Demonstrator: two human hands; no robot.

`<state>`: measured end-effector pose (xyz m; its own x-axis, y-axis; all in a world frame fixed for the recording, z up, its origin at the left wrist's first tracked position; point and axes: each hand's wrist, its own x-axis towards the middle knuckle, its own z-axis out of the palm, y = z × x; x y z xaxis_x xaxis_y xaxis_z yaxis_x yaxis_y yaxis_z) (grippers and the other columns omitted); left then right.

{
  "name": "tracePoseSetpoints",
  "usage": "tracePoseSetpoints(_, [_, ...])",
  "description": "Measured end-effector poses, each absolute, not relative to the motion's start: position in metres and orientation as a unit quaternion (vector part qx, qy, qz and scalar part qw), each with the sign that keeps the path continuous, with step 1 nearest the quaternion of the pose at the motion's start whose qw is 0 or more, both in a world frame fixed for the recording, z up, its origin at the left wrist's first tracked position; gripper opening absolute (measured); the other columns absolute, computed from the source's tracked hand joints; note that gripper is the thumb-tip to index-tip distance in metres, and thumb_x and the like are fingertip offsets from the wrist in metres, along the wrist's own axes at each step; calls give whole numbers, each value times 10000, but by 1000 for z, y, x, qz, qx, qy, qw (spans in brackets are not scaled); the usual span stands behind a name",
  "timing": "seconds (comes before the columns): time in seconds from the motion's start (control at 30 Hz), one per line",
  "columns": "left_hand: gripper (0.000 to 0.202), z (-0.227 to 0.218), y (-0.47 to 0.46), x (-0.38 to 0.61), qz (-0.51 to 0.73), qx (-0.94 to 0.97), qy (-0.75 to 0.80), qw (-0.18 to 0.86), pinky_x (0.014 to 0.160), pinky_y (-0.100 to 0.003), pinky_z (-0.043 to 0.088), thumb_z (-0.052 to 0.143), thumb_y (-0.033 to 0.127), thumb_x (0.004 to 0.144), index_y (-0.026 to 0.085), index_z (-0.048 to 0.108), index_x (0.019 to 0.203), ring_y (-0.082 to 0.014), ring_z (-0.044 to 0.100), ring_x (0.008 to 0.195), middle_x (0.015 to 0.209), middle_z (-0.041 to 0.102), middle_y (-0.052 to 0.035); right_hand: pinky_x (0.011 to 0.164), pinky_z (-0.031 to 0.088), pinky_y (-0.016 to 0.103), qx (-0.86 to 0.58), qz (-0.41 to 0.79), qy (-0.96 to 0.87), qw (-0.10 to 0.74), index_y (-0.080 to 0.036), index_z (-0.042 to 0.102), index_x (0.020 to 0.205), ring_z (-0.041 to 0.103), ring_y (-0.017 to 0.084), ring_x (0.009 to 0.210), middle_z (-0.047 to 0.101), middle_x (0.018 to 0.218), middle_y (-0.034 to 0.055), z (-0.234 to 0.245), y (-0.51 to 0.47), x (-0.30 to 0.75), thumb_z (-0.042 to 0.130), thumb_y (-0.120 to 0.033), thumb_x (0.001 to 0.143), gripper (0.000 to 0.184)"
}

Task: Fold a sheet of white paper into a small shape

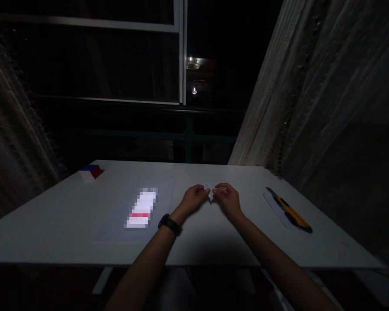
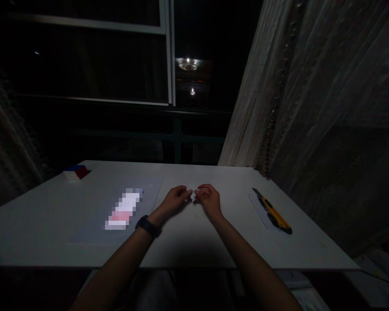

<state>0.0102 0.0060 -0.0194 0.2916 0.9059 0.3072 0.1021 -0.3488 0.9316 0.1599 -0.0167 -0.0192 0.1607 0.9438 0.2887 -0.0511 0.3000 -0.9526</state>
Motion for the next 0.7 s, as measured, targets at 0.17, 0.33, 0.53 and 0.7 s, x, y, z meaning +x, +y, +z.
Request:
tracePoseSetpoints(0.17, [349, -23, 9, 11, 466, 660, 386, 445, 538, -226, 371, 565, 465, 713, 123, 611, 662, -118, 480, 577, 602, 549, -12, 596, 526, 327, -422, 445, -493, 617, -193, 524, 725, 629, 173, 579, 626, 588, 1, -21, -17, 155, 742, -444, 555, 373])
tracePoseSetpoints(0.33, [342, -23, 10, 11, 487, 630, 381, 471, 556, -228, 406, 588, 462, 693, 124, 601, 641, -125, 502, 610, 620, 548, -18, 527, 474, 277, -435, 428, -537, 582, -183, 523, 690, 588, 150, 518, 615, 541, 3, -26, -16, 153, 726, -464, 562, 370])
tracePoseSetpoints(0.53, [299, -25, 11, 11, 491, 610, 370, 501, 586, -234, 450, 595, 420, 697, 123, 616, 715, -132, 541, 649, 682, 578, -35, 618, 490, 294, -456, 353, -587, 568, -200, 526, 948, 618, 169, 656, 666, 718, 31, -25, -18, 157, 654, -401, 674, 363])
tracePoseSetpoints(0.7, [277, -24, 6, 12, 468, 607, 358, 533, 590, -259, 484, 600, 400, 705, 127, 583, 748, -138, 579, 652, 712, 560, -28, 707, 497, 314, -456, 258, -640, 562, -207, 550, 1094, 594, 168, 787, 626, 1023, 83, -17, -21, 161, 554, -340, 755, 365])
